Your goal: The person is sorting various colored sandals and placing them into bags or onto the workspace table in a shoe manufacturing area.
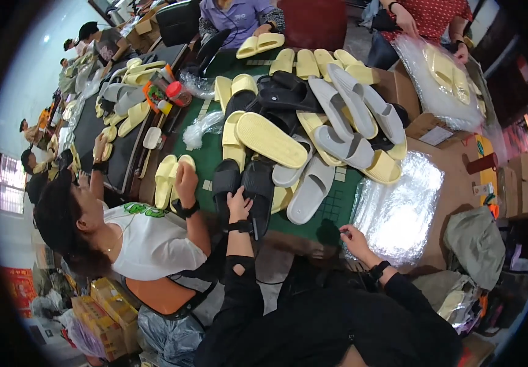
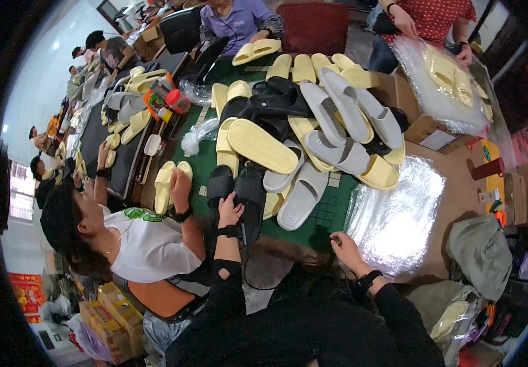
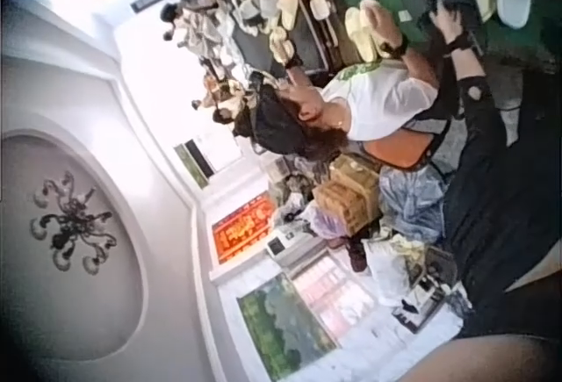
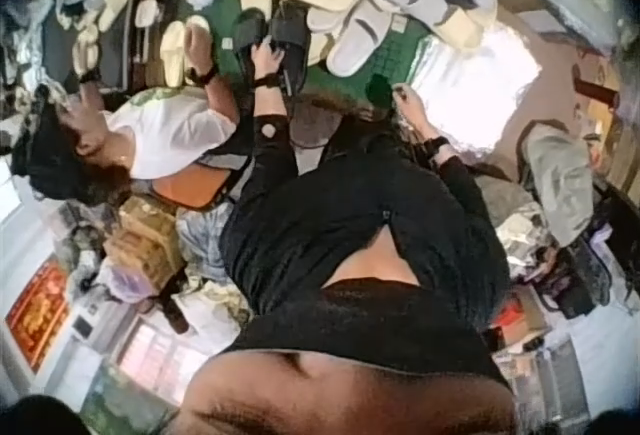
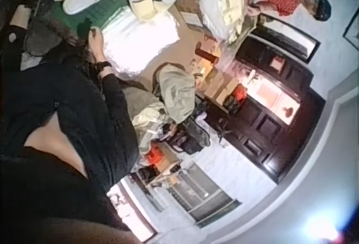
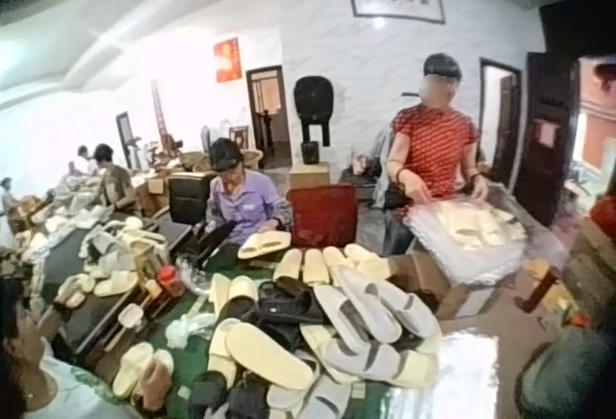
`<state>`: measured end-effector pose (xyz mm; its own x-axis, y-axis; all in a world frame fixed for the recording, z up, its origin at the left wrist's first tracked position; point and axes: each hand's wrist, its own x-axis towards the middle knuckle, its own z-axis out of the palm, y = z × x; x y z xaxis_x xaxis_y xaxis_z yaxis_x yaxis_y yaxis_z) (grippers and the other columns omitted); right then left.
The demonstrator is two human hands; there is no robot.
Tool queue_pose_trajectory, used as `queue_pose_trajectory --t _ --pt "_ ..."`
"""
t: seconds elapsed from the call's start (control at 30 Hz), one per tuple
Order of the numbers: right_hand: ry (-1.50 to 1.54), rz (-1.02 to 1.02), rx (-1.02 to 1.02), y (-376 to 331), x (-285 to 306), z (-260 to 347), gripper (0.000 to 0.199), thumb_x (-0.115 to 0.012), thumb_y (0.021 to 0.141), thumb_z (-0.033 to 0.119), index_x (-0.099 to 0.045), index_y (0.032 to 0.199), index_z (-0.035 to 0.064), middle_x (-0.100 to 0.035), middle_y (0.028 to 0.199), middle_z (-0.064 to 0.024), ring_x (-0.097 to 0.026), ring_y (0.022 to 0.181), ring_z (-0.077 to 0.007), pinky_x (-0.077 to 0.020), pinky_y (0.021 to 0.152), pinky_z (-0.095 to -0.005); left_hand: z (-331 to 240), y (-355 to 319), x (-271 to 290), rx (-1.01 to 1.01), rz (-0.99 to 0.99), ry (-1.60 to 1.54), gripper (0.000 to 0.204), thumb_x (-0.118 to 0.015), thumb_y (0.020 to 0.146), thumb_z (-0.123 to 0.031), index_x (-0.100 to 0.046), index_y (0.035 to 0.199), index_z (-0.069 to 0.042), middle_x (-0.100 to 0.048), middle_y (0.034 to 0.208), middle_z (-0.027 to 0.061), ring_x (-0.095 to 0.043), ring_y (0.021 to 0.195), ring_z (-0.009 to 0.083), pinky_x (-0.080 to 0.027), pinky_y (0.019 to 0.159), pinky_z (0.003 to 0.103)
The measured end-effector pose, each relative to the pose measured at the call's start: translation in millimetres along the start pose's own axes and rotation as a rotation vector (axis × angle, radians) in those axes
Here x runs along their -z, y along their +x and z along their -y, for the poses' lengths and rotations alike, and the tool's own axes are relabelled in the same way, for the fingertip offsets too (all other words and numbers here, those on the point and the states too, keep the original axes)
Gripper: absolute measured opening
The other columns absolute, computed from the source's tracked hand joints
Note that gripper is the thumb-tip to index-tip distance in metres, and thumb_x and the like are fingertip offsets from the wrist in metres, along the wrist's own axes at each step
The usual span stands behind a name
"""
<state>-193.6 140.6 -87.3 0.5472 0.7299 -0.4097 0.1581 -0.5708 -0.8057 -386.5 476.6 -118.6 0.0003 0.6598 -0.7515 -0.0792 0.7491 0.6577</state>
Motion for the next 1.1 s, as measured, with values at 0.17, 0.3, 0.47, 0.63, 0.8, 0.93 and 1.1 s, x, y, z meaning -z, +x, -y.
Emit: queue_pose_trajectory --t 0.17,0.3,0.47,0.63,0.8,0.93,1.1 --pt "-0.047 0.025 0.106 2 1 -2 0.015 -0.054 0.081 0.01 -0.056 0.095 0.0045 -0.057 0.075 -0.0061 -0.05 0.062 -0.0129 -0.0419 0.058 -0.0267 4 8 8 -0.758 0.17 1.042 0.043 -0.06 0.077 -0.005 -0.046 0.118 0.001 -0.049 0.108 0.018 -0.058 0.074 0.0218 -0.05 0.076 0.031" --pt "-0.054 0.039 0.154 5 -8 1 0.015 -0.054 0.081 0.011 -0.057 0.094 0.0046 -0.058 0.077 -0.0065 -0.05 0.061 -0.0135 -0.0423 0.058 -0.027 42 38 68 -0.941 0.118 0.581 0.037 -0.056 0.078 -0.002 -0.048 0.114 0.0 -0.051 0.108 0.0137 -0.054 0.089 0.0227 -0.044 0.077 0.033" --pt "0.001 -0.078 0.003 -9 9 -19 0.016 -0.054 0.081 0.014 -0.057 0.094 0.0045 -0.06 0.078 -0.0079 -0.056 0.063 -0.0158 -0.045 0.06 -0.0287 58 -39 79 -0.577 0.154 0.299 0.019 -0.056 0.079 -0.006 -0.054 0.097 -0.001 -0.057 0.091 0.007 -0.054 0.084 0.0176 -0.043 0.073 0.027" --pt "0.016 -0.167 -0.093 -22 22 -49 0.017 -0.054 0.081 0.015 -0.058 0.094 0.0043 -0.061 0.079 -0.01 -0.059 0.066 -0.0172 -0.0462 0.061 -0.0296 -32 -193 -20 0.049 0.411 -0.412 0.003 -0.054 0.082 -0.006 -0.055 0.084 -0.004 -0.057 0.086 0.0052 -0.054 0.079 0.0146 -0.045 0.07 0.025" --pt "0.051 -0.252 -0.079 -28 30 -48 0.021 -0.054 0.082 0.019 -0.055 0.096 0.0036 -0.061 0.082 -0.0121 -0.059 0.07 -0.0236 -0.0465 0.063 -0.0329 -84 -191 -140 -0.881 0.779 0.199 0.023 -0.051 0.084 -0.007 -0.053 0.105 0.004 -0.058 0.098 0.0097 -0.056 0.088 0.0201 -0.043 0.079 0.026" --pt "0.023 -0.295 -0.068 -46 55 -46 0.028 -0.055 0.08 0.021 -0.053 0.102 0.0043 -0.059 0.094 -0.0135 -0.058 0.079 -0.0274 -0.046 0.07 -0.0345 -120 -159 -219 -0.773 0.681 0.324 0.048 -0.048 0.085 -0.009 -0.027 0.127 0.0 -0.047 0.117 0.013 -0.043 0.112 0.0269 -0.031 0.095 0.037" --pt "0.033 -0.909 -0.156 -61 119 -91 0.05 -0.067 0.069 0.025 -0.048 0.109 0.0 -0.053 0.105 -0.0191 -0.049 0.099 -0.0334 -0.0394 0.085 -0.0375 -1 -169 -245 -0.843 0.81 0.224 0.056 -0.047 0.083 -0.004 -0.018 0.132 -0.004 -0.034 0.126 0.0115 -0.036 0.116 0.0224 -0.029 0.096 0.035"
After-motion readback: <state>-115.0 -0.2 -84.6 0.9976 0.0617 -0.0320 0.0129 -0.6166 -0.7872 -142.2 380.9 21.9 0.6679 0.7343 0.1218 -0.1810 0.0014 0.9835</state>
